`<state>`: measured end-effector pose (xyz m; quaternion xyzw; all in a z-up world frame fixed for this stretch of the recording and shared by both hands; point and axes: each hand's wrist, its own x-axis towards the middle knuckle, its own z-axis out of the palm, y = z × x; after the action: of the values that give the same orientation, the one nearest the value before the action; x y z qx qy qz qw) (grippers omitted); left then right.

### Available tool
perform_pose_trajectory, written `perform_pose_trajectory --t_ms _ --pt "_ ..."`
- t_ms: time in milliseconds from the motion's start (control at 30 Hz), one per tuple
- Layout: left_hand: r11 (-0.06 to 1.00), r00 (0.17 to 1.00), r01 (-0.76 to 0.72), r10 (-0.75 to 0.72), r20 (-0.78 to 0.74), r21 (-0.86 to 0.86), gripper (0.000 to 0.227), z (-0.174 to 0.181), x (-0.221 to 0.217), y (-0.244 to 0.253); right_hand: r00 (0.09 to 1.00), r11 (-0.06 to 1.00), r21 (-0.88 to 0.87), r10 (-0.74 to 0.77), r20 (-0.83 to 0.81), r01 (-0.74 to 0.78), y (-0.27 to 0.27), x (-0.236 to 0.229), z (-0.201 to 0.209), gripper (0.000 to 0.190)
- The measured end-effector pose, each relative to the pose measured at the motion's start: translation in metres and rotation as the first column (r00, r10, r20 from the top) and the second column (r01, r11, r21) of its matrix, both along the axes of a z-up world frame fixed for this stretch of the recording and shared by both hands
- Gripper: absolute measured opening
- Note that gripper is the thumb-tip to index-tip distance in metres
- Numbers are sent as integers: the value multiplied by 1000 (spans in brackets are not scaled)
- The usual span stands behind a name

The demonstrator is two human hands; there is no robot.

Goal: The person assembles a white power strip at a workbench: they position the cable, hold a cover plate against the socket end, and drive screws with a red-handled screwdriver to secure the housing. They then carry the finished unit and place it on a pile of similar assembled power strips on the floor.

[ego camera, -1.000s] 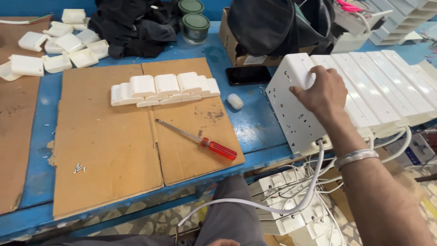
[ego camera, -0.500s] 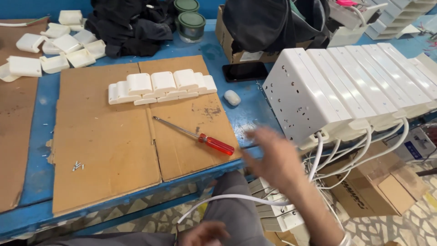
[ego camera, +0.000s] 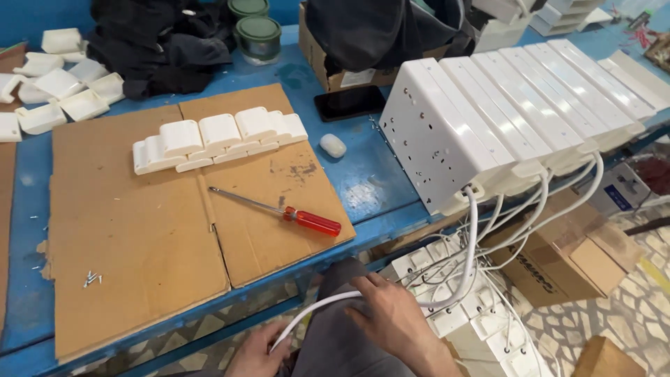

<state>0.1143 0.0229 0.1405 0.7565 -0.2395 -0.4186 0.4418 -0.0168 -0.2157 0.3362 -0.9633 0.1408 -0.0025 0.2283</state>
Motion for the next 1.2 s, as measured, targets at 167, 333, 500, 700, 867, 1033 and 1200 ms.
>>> perform_pose_trajectory --t_ms 167,333,500,700,867,1033,1200 --pt "998 995 39 -44 -89 -56 32 154 -5 -33 999 999 12 42 14 -42 14 7 -2 47" --pt "970 963 175 -204 -177 -169 43 193 -19 -58 977 989 121 -105 184 83 12 9 -5 35" --pt "961 974 155 -187 -127 -227 29 182 -17 -55 934 942 146 -322 153 301 -8 9 1 24" --pt "965 988 52 -87 -127 -259 26 189 -20 -62 916 940 185 -326 235 287 1 16 -2 29" --pt "910 973 -128 38 -229 -394 23 169 -22 -70 865 964 262 -157 476 31 30 19 9 38" --pt "931 985 -167 148 -84 -323 25 184 -16 -57 848 982 188 -117 517 21 30 25 5 35" --pt "941 975 -222 213 -63 -256 25 193 -14 -52 845 968 244 -172 507 51 26 18 -12 31"
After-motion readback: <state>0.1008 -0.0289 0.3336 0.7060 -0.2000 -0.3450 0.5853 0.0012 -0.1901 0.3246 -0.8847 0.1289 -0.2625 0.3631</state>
